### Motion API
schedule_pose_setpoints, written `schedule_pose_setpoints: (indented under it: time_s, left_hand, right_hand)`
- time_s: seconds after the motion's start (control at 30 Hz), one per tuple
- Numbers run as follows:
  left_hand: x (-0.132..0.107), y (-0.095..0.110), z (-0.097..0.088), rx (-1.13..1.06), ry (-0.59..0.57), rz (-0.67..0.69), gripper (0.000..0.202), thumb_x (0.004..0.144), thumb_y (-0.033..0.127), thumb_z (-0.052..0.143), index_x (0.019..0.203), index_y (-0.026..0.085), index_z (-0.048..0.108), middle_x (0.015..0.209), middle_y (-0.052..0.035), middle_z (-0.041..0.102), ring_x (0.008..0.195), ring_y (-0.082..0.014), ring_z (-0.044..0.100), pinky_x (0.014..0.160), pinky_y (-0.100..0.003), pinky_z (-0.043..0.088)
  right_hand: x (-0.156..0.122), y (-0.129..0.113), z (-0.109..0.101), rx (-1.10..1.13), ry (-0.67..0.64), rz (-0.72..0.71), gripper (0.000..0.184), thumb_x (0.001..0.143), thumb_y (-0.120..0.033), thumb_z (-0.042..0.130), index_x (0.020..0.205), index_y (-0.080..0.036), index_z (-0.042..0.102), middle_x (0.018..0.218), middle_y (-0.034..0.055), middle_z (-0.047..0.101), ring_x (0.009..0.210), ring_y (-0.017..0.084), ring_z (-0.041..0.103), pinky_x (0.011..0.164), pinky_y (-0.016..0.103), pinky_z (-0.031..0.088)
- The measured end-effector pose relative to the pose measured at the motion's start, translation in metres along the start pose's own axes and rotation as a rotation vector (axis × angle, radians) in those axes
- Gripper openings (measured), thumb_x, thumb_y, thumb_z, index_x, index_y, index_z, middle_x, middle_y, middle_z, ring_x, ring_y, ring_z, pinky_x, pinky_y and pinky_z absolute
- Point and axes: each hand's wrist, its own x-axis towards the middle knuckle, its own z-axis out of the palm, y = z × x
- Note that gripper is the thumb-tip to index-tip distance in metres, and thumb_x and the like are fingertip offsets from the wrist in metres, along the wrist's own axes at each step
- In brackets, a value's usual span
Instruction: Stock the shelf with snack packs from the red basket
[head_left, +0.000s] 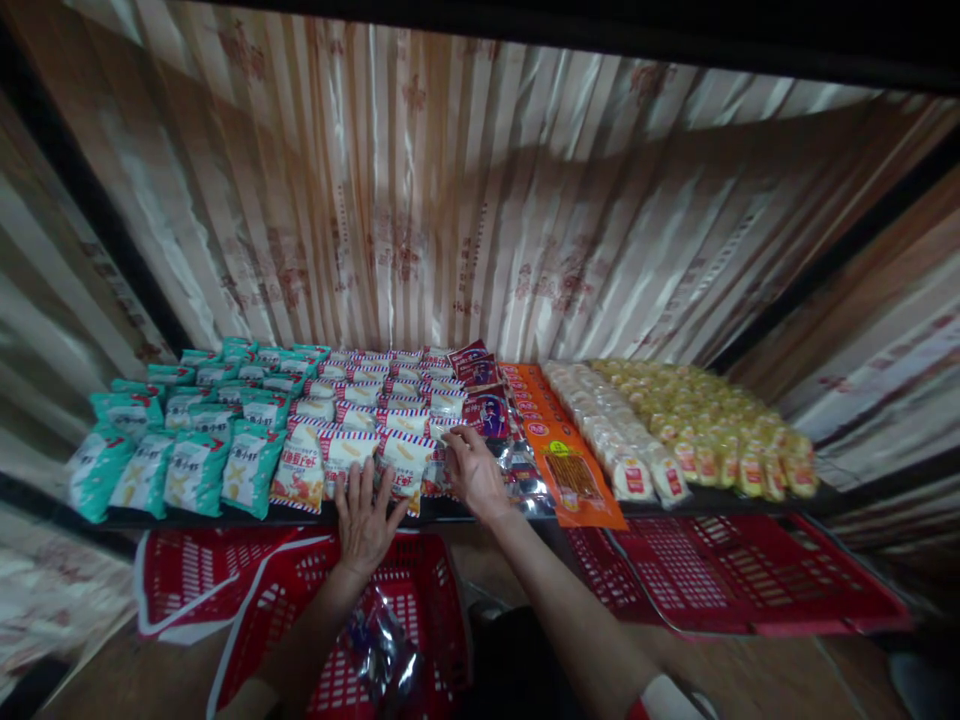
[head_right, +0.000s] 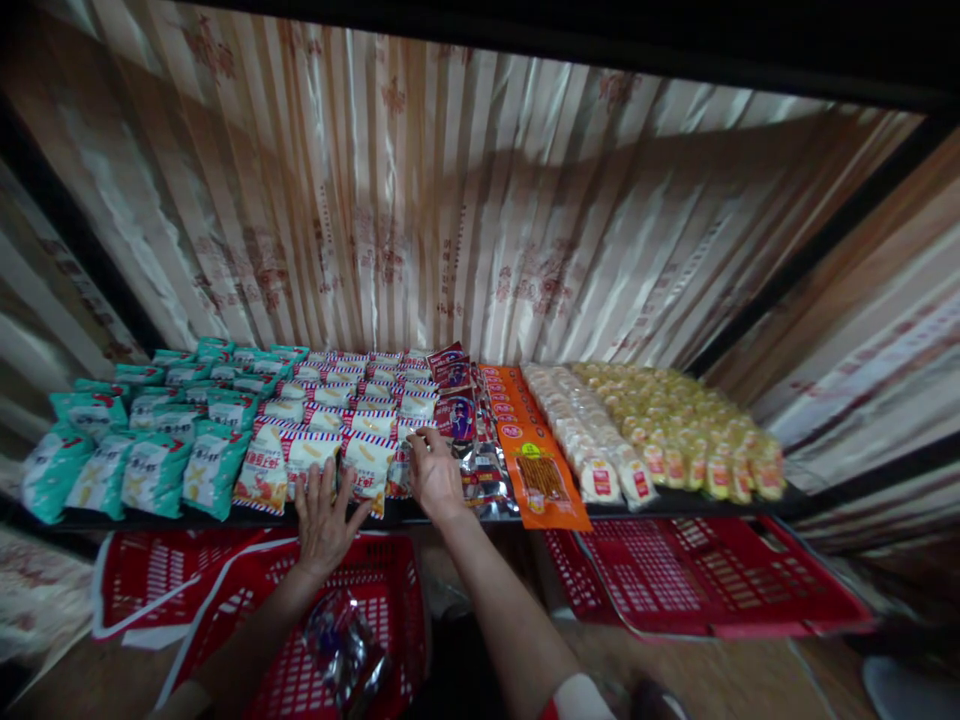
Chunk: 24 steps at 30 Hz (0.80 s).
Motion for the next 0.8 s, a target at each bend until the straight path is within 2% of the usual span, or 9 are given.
schedule_pose_setpoints:
  time_s: [0.17, 0.3, 0.4, 0.5, 0.6, 0.67, 0.73, 0.8]
  left_hand:
    - [0.001, 0.003, -0.004, -0.037, 0.008, -0.020, 0.078, 0.080, 0.041, 0.061, 0.144, 0.026, 0.018, 0.152, -0.0109, 0.011, 0.139, -0.0327, 0.014, 0.110, -0.056, 0.018]
    - [0.000, 0.009, -0.016, -0.099, 0.015, -0.025, 0.073, 0.083, 0.036, 0.057, 0.144, 0.025, 0.019, 0.152, -0.0113, 0.013, 0.139, -0.0327, 0.013, 0.110, -0.056, 0.019]
    - [-0.015, 0.019, -0.032, -0.193, 0.006, 0.007, 0.064, 0.085, 0.023, 0.053, 0.142, 0.020, 0.025, 0.147, -0.0136, 0.028, 0.137, -0.0307, 0.021, 0.109, -0.050, 0.026]
    - [-0.043, 0.030, -0.047, -0.328, -0.076, 0.090, 0.047, 0.084, 0.014, 0.047, 0.132, 0.016, 0.044, 0.134, -0.0131, 0.047, 0.131, -0.0267, 0.034, 0.104, -0.042, 0.036]
    - [-0.073, 0.036, -0.056, -0.486, -0.291, 0.096, 0.036, 0.084, 0.010, 0.036, 0.113, 0.013, 0.058, 0.119, -0.0113, 0.059, 0.120, -0.0219, 0.047, 0.100, -0.036, 0.041]
    - [-0.089, 0.035, -0.056, -0.558, -0.569, 0.015, 0.034, 0.082, 0.008, 0.034, 0.101, 0.012, 0.062, 0.107, -0.0104, 0.063, 0.107, -0.0195, 0.054, 0.097, -0.034, 0.043]
    - [-0.101, 0.030, -0.050, -0.565, -0.910, -0.153, 0.030, 0.078, 0.007, 0.038, 0.093, 0.013, 0.063, 0.098, -0.0092, 0.065, 0.098, -0.0191, 0.058, 0.093, -0.032, 0.044]
    - [-0.112, 0.022, -0.040, -0.555, -1.171, -0.361, 0.025, 0.077, 0.009, 0.043, 0.091, 0.013, 0.063, 0.098, -0.0078, 0.065, 0.096, -0.0190, 0.059, 0.089, -0.030, 0.044]
  right_hand:
    - [-0.025, -0.008, 0.007, 0.079, 0.046, 0.031, 0.034, 0.085, -0.012, 0.041, 0.113, -0.018, 0.059, 0.117, 0.0095, 0.056, 0.102, 0.018, 0.056, 0.088, 0.029, 0.048]
    - [-0.045, -0.014, 0.017, 0.145, 0.080, 0.014, 0.033, 0.086, -0.012, 0.039, 0.112, -0.018, 0.058, 0.115, 0.0093, 0.056, 0.104, 0.017, 0.055, 0.091, 0.028, 0.047]
    - [-0.062, -0.022, 0.023, 0.202, 0.087, -0.013, 0.032, 0.085, -0.011, 0.038, 0.110, -0.019, 0.058, 0.112, 0.0088, 0.057, 0.104, 0.017, 0.055, 0.091, 0.028, 0.046]
    - [-0.085, -0.036, 0.028, 0.273, 0.084, 0.015, 0.030, 0.085, -0.010, 0.037, 0.104, -0.019, 0.058, 0.104, 0.0081, 0.059, 0.096, 0.016, 0.057, 0.087, 0.026, 0.047]
    - [-0.107, -0.050, 0.033, 0.294, 0.006, 0.083, 0.025, 0.082, -0.009, 0.039, 0.093, -0.018, 0.059, 0.094, 0.0074, 0.059, 0.088, 0.016, 0.057, 0.081, 0.026, 0.047]
    - [-0.118, -0.058, 0.038, 0.265, -0.127, 0.125, 0.024, 0.080, -0.008, 0.040, 0.090, -0.018, 0.059, 0.091, 0.0066, 0.060, 0.085, 0.016, 0.058, 0.078, 0.025, 0.046]
    - [-0.122, -0.061, 0.045, 0.195, -0.368, 0.170, 0.026, 0.080, -0.008, 0.041, 0.094, -0.019, 0.060, 0.095, 0.0070, 0.062, 0.086, 0.016, 0.060, 0.077, 0.025, 0.046]
    - [-0.123, -0.062, 0.057, 0.108, -0.665, 0.210, 0.029, 0.081, -0.010, 0.041, 0.100, -0.018, 0.061, 0.102, 0.0104, 0.064, 0.089, 0.018, 0.062, 0.077, 0.027, 0.045]
